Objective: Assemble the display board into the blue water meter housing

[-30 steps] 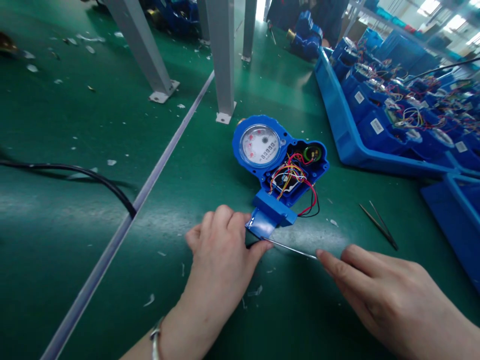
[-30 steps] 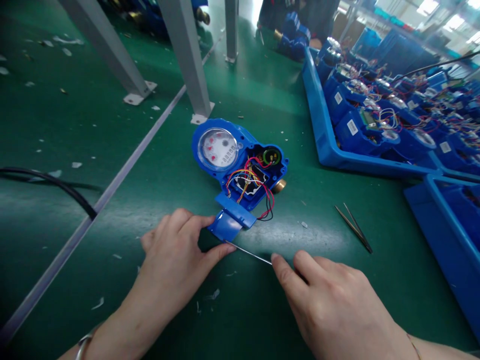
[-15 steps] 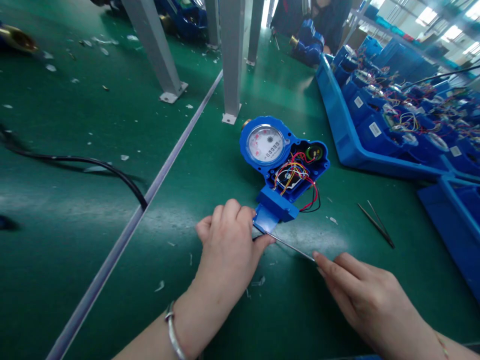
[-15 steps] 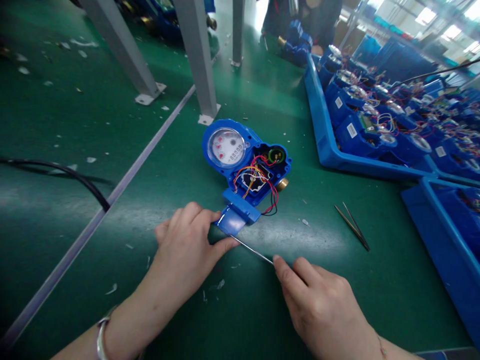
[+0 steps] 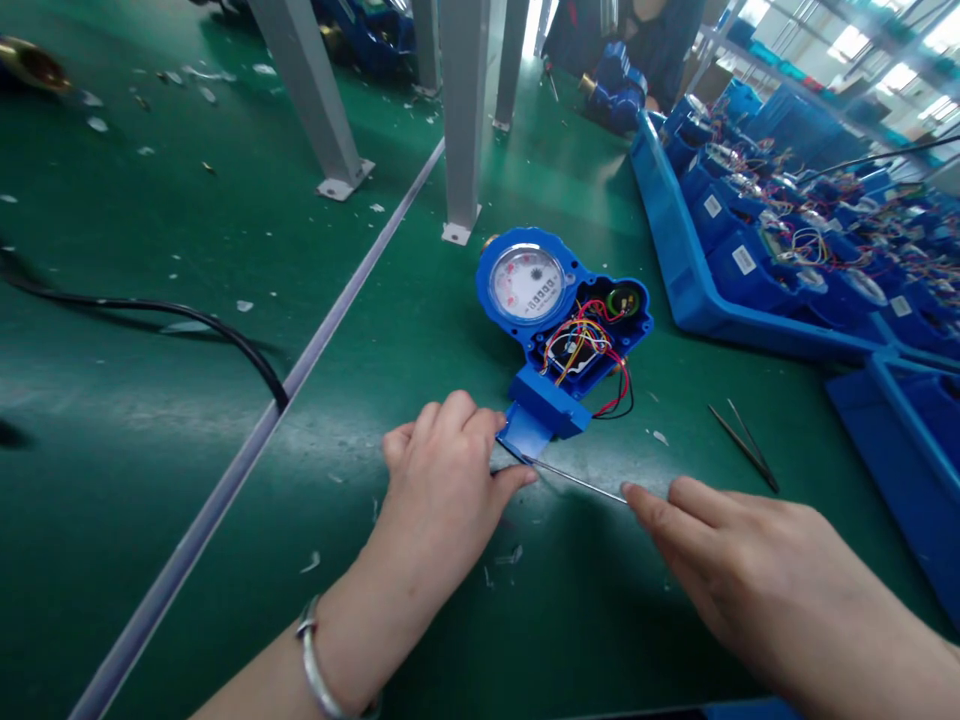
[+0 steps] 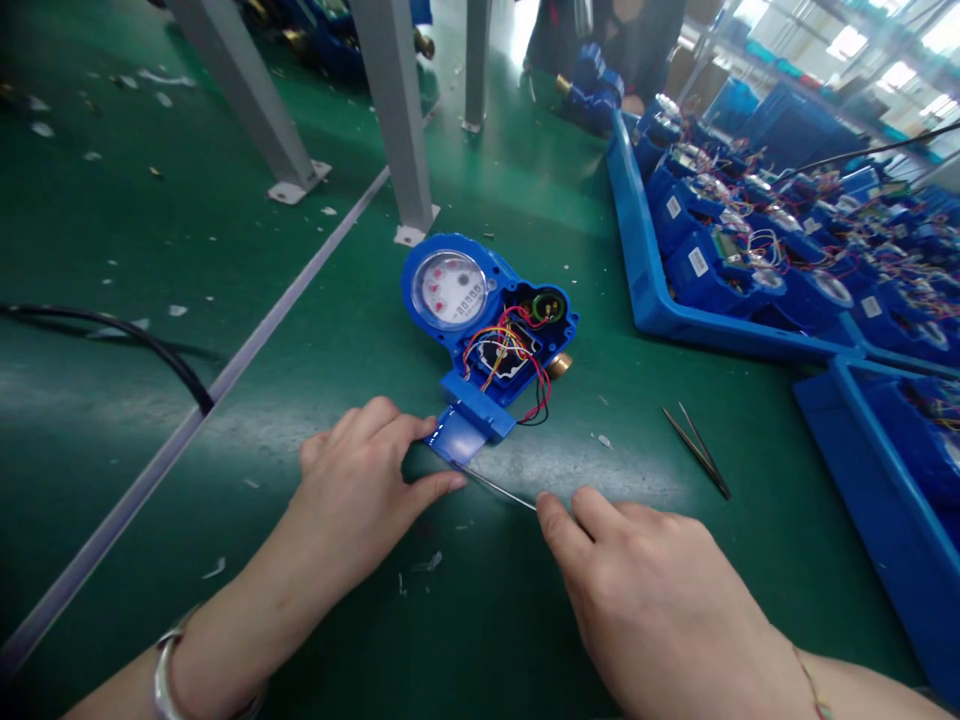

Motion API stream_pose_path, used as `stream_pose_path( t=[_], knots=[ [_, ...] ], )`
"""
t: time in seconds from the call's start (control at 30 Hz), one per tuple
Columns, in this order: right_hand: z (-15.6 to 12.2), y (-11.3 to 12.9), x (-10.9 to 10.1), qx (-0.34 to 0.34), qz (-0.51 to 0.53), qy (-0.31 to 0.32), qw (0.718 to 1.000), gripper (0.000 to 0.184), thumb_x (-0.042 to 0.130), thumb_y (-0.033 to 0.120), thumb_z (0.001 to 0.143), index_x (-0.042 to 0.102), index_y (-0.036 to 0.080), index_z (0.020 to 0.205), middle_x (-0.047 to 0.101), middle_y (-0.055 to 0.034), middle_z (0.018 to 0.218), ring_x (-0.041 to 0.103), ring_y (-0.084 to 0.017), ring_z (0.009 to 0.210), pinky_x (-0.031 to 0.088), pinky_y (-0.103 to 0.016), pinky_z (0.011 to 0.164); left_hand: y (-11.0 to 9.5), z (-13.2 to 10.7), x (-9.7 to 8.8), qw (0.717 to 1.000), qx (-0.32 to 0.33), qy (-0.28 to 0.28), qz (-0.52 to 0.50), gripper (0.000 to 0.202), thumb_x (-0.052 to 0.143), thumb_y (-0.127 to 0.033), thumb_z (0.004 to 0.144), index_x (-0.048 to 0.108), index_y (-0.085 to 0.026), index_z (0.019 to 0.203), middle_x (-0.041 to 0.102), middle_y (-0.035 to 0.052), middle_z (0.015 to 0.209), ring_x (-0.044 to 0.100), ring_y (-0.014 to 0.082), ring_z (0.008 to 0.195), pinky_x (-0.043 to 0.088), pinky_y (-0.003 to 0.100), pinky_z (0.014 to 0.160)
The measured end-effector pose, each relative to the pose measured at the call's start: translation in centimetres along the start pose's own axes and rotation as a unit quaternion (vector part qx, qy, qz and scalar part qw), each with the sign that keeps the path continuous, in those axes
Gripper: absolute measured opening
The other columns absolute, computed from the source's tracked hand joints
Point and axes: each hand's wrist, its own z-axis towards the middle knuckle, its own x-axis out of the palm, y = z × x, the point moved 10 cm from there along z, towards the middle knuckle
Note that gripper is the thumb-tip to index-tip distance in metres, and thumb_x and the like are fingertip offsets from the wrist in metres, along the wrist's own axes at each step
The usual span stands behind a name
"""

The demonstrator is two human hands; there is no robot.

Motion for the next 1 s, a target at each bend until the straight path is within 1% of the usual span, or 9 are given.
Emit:
stream_pose_path(
  t=[0.1,0.2,0.33,0.43,0.6,0.67,0.77,0.87,1.0],
  knots=[
    [0.9,-0.3,-0.7,-0.026,-0.018,0.019,0.999,0.032,0.039,0.011,0.086,0.056,0.020,0.112,0.052,0.0029,0.071,0.054,-0.013,0.046,0.033,-0.031,0.039,-0.1,0.1,0.1,1.000,0.001,0.005,0.001,0.035,0.080,-0.041,0.069,0.064,-0.022,0.093,0.057,0.0045,0.092,0.057,0.0288,0.094,0.039,0.042,0.076],
    [1.0,-0.1,-0.5,-0.031,-0.035,0.020,0.999,0.035,0.038,0.010,0.085,0.056,0.019,0.115,0.053,0.0026,0.071,0.055,-0.013,0.046,0.034,-0.030,0.039,-0.2,0.1,0.3,1.000,-0.001,0.013,-0.011,0.034,0.079,-0.040,0.070,0.064,-0.022,0.093,0.056,0.0044,0.091,0.057,0.0283,0.093,0.039,0.043,0.078],
    [-0.3,1.3,0.4,-0.028,-0.075,-0.009,0.997,0.042,0.035,0.006,0.085,0.054,0.009,0.122,0.054,-0.0011,0.073,0.057,-0.014,0.052,0.038,-0.029,0.042,-0.3,0.2,0.5,1.000,-0.001,0.024,-0.017,0.029,0.077,-0.040,0.072,0.064,-0.022,0.090,0.057,0.0050,0.091,0.057,0.0281,0.093,0.039,0.044,0.080],
    [-1.9,2.4,2.0,-0.023,-0.088,-0.013,0.996,0.046,0.036,0.005,0.087,0.050,0.002,0.131,0.055,-0.0032,0.075,0.057,-0.015,0.055,0.039,-0.029,0.044,-0.4,0.1,0.5,1.000,0.001,0.023,-0.014,0.029,0.078,-0.039,0.071,0.063,-0.022,0.089,0.057,0.0050,0.091,0.057,0.0280,0.093,0.039,0.044,0.080],
    [-2.8,1.3,4.2,0.074,0.050,-0.050,0.995,0.033,0.036,0.014,0.100,0.053,0.010,0.129,0.056,-0.0006,0.075,0.058,-0.014,0.053,0.042,-0.029,0.046,-0.7,-0.1,0.2,1.000,0.018,0.002,0.000,0.034,0.080,-0.040,0.070,0.063,-0.020,0.092,0.057,0.0053,0.091,0.058,0.0289,0.092,0.040,0.044,0.077],
    [-2.4,0.7,4.9,0.107,0.120,-0.060,0.985,0.032,0.035,0.018,0.103,0.055,0.012,0.127,0.058,-0.0004,0.075,0.060,-0.015,0.054,0.044,-0.028,0.047,-0.6,-0.1,0.1,1.000,0.017,-0.002,-0.001,0.036,0.080,-0.039,0.070,0.063,-0.020,0.094,0.058,0.0056,0.092,0.058,0.0290,0.094,0.040,0.043,0.077],
    [-1.5,0.1,5.7,0.137,0.219,-0.054,0.965,0.032,0.034,0.021,0.104,0.055,0.015,0.127,0.061,-0.0018,0.081,0.063,-0.015,0.060,0.048,-0.028,0.054,-0.3,0.1,0.1,1.000,0.010,-0.004,-0.009,0.038,0.081,-0.039,0.069,0.063,-0.020,0.096,0.059,0.0059,0.094,0.059,0.0291,0.095,0.041,0.043,0.078],
    [-1.6,-0.5,5.3,0.162,0.260,-0.072,0.949,0.030,0.037,0.021,0.103,0.057,0.017,0.125,0.063,-0.0025,0.085,0.064,-0.016,0.065,0.049,-0.027,0.058,0.0,0.4,0.1,1.000,-0.001,0.005,-0.026,0.038,0.081,-0.040,0.068,0.064,-0.021,0.097,0.060,0.0055,0.095,0.059,0.0288,0.096,0.041,0.043,0.079],
    [-3.5,-1.7,4.1,0.202,0.302,-0.123,0.924,0.026,0.044,0.018,0.100,0.058,0.019,0.122,0.063,-0.0021,0.088,0.064,-0.014,0.071,0.051,-0.024,0.063,0.8,1.0,0.4,0.996,-0.024,0.045,-0.068,0.034,0.076,-0.042,0.072,0.067,-0.021,0.097,0.061,0.0052,0.095,0.061,0.0279,0.094,0.042,0.043,0.079]
  ],
)
